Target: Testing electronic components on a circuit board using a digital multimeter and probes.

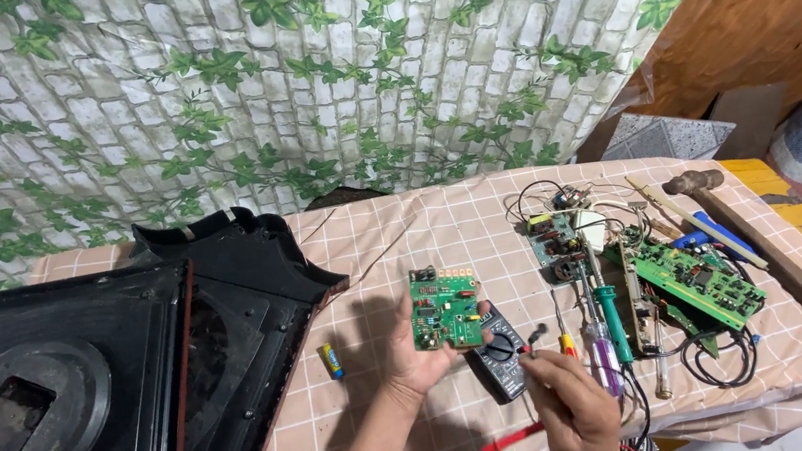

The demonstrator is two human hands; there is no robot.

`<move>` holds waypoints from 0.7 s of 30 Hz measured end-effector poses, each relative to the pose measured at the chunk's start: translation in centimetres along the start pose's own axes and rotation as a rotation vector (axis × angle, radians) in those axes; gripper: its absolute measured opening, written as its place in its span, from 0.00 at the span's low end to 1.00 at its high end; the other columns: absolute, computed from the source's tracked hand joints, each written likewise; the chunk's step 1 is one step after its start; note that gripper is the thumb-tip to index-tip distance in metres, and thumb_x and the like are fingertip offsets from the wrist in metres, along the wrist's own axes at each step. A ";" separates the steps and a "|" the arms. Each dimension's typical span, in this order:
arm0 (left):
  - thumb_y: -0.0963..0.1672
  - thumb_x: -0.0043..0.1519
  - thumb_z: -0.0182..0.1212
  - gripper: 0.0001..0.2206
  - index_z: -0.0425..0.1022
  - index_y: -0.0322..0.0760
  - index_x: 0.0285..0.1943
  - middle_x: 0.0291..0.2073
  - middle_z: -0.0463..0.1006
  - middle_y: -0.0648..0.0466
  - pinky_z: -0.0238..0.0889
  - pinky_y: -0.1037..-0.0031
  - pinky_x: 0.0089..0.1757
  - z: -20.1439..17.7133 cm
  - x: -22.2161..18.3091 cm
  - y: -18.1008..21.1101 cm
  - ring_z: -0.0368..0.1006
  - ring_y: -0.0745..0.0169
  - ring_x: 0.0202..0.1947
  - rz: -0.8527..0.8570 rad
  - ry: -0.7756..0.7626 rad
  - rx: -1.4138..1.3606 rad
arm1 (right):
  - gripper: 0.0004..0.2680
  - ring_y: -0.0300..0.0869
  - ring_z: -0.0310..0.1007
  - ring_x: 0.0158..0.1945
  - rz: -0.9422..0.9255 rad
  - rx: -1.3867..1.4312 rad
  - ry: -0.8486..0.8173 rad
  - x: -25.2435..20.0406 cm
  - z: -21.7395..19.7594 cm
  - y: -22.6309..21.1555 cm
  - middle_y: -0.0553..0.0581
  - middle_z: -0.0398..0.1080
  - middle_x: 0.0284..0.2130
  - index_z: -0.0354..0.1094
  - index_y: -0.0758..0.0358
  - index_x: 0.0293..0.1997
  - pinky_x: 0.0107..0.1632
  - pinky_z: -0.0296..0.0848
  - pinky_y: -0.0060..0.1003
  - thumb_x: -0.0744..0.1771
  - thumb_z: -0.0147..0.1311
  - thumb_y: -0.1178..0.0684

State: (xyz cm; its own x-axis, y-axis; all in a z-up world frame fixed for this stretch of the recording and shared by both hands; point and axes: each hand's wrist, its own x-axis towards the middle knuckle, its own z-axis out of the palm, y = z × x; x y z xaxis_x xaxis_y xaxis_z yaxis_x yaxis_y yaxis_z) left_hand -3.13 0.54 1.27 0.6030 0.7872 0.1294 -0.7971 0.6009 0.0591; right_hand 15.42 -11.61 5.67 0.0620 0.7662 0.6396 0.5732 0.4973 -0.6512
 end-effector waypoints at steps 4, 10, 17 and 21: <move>0.51 0.58 0.68 0.36 0.62 0.22 0.70 0.60 0.72 0.31 0.68 0.32 0.51 -2.2 0.1 -0.5 0.70 0.27 0.60 0.044 -0.003 0.048 | 0.08 0.46 0.80 0.49 0.107 0.289 -0.033 0.7 1.0 -2.1 0.64 0.79 0.44 0.78 0.68 0.46 0.54 0.76 0.33 0.64 0.57 0.64; 0.51 0.54 0.68 0.41 0.58 0.24 0.74 0.63 0.69 0.25 0.59 0.32 0.59 -3.2 0.0 -0.5 0.67 0.27 0.62 -0.055 0.027 0.099 | 0.08 0.48 0.76 0.45 0.209 0.546 -0.104 -0.1 2.1 -0.2 0.64 0.80 0.39 0.79 0.72 0.45 0.47 0.75 0.37 0.64 0.57 0.62; 0.45 0.53 0.67 0.38 0.59 0.26 0.73 0.63 0.69 0.27 0.63 0.33 0.55 -1.8 0.2 1.3 0.64 0.26 0.65 0.192 0.095 0.040 | 0.09 0.51 0.75 0.42 0.608 0.722 -0.079 -4.2 2.6 4.5 0.68 0.76 0.36 0.79 0.79 0.44 0.45 0.76 0.40 0.61 0.60 0.69; 0.42 0.59 0.61 0.31 0.59 0.25 0.73 0.64 0.65 0.22 0.55 0.28 0.59 -3.9 0.7 1.5 0.58 0.24 0.70 0.121 0.015 -0.005 | 0.07 0.45 0.72 0.33 0.974 0.671 -0.138 -4.2 3.3 5.0 0.64 0.77 0.32 0.80 0.79 0.42 0.33 0.68 0.35 0.62 0.63 0.69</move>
State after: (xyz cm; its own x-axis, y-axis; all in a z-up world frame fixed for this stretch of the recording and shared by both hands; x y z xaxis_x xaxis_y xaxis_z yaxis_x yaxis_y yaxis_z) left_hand -3.79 2.53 -2.45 0.5028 0.8560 0.1201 -0.8640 0.5020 0.0388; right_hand 15.31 -11.06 -1.61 0.1229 0.9564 -0.2649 -0.2106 -0.2357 -0.9487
